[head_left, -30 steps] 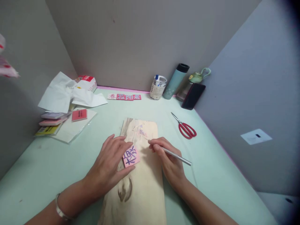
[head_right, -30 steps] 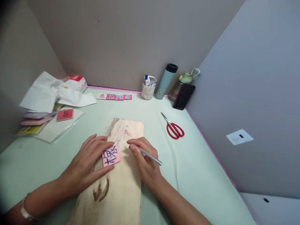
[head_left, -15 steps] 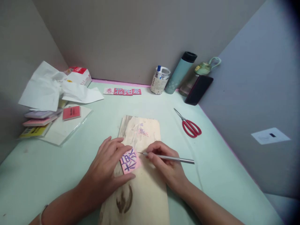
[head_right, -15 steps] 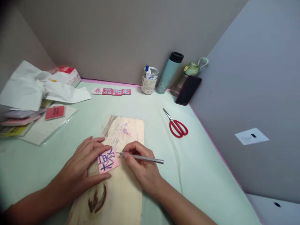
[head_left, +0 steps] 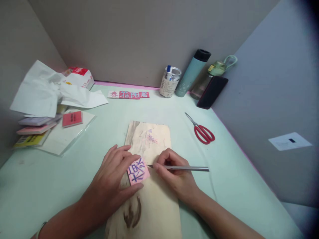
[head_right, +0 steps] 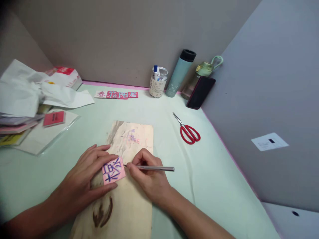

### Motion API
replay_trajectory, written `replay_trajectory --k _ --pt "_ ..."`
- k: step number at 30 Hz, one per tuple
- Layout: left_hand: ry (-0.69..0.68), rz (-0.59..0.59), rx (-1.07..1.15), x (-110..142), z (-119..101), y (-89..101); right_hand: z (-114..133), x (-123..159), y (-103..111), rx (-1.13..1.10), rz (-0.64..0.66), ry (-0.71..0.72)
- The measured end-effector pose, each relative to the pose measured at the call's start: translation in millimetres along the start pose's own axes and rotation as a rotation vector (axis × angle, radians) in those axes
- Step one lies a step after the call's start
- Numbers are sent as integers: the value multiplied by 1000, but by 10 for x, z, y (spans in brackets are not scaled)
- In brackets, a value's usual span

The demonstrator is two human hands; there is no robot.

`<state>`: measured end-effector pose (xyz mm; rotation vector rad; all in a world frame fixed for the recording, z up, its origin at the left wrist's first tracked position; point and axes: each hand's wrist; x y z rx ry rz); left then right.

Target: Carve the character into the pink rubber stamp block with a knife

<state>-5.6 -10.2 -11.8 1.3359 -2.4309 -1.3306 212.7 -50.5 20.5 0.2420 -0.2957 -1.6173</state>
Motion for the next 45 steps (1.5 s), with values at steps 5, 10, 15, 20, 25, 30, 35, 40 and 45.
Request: replay_trajectory --k 5,10,15,20,25,30,35,40,45 --pt "0 6 3 -6 -13 12 -10 -5 -9 20 18 -2" --pt "-4 11 -4 -3 -9 17 -9 -3 -11 60 47 22" --pt "-11 14 -11 -8 -11 20 2 13 3 81 68 33" --pt "-19 14 -32 -19 -32 31 1 7 20 78 102 34" --pt "-28 -4 -42 -29 -29 33 21 6 26 72 118 32" --pt "-24 -24 -43 -31 -19 30 10 18 23 57 116 31" --pt "-15 -19 -33 -23 -25 25 -23 17 6 13 68 21" --pt "-11 -25 -2 4 10 -14 -18 2 -2 -8 0 34" --pt "6 -26 44 52 103 -27 -25 -35 115 261 -85 311"
Point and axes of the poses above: each hand's wrist, its own x-axis away from the middle knuckle, its own y-axis out of the back of the hand, z = x × y, and after that the axes turned 5 degrees about x, right-handed
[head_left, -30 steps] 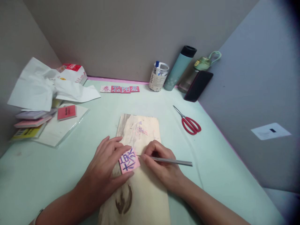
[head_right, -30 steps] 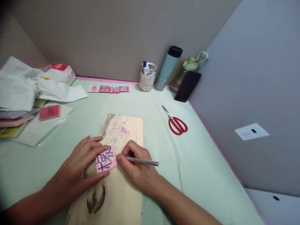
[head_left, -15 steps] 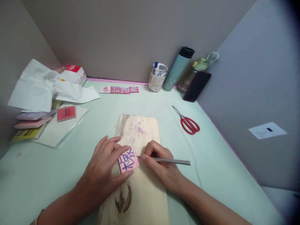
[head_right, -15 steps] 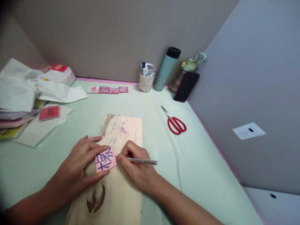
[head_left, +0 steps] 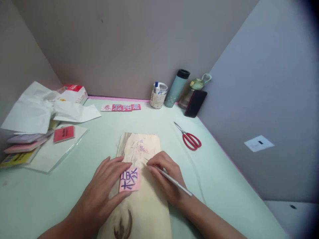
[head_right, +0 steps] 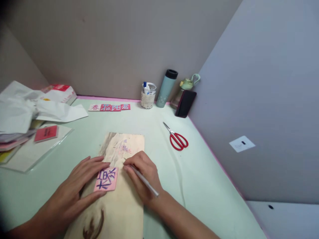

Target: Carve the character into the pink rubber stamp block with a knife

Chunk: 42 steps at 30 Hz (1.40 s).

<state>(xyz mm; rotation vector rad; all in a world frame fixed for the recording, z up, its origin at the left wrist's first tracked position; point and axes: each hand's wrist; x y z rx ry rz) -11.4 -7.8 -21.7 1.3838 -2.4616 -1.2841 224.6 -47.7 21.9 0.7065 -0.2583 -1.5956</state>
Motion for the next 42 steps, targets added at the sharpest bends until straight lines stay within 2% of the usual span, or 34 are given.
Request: replay_trajectory --k 3,7,10,12,15,19,22,24,28,32,38,42 --pt "30 -52 17 -5 26 58 -50 7 50 275 -34 125" --pt "107 -96 91 -27 38 134 -68 46 -3 637 145 185" --pt "61 -56 136 -7 90 110 -7 59 -17 720 230 245" --pt "91 -50 158 26 151 51 56 34 50 789 303 244" --pt "43 -26 167 86 247 -51 132 -109 277 930 350 229" --pt "42 -50 181 143 296 -129 107 -605 687 960 256 161" --pt "54 -54 209 151 276 -131 -25 -1186 920 931 144 76" --pt "66 -42 220 144 269 -120 -134 -1611 993 921 73 13" --pt "82 10 243 123 314 -103 -305 -2374 954 916 -29 -97" --pt "46 15 229 108 371 -107 -385 -2905 814 926 -111 -176" --pt "-27 -30 214 74 328 -100 -488 -3317 726 938 -154 -247" --pt "18 -58 237 51 201 -38 -600 -3420 743 905 -129 -291"
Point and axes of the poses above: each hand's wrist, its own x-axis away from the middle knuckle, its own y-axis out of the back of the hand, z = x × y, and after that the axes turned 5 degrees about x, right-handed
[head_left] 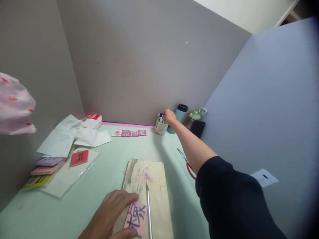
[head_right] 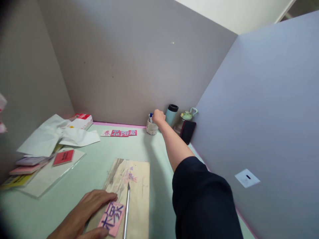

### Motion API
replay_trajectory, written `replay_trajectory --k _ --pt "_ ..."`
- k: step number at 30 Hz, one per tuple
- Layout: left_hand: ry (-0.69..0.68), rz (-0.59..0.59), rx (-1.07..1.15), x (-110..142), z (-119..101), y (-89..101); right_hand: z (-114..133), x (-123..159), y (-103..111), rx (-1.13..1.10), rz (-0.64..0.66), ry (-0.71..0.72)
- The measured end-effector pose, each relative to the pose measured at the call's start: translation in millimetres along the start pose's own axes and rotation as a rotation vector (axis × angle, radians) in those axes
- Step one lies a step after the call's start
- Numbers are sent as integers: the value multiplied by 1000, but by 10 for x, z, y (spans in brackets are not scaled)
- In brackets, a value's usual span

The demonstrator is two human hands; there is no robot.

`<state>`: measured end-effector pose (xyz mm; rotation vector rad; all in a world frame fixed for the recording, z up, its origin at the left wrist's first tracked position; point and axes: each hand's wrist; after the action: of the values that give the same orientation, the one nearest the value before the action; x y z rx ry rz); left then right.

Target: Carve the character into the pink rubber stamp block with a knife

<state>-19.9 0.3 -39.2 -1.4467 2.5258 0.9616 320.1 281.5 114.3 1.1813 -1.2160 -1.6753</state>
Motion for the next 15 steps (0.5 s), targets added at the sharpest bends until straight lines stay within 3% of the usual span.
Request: replay_trajectory --k 5,15 --pt "38 5 8 -15 -110 36 -120 -100 -38 -58 -12 -23" --pt "-30 0 -37 -2 27 -16 -352 -142 97 -119 -52 6"
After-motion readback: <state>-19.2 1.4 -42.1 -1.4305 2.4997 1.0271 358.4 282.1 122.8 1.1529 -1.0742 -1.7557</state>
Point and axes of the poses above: each hand's wrist, its own x-axis away from the middle knuckle, its own y-axis out of the back of the hand, z = x × y, and after that the axes turned 5 degrees about x, right-handed
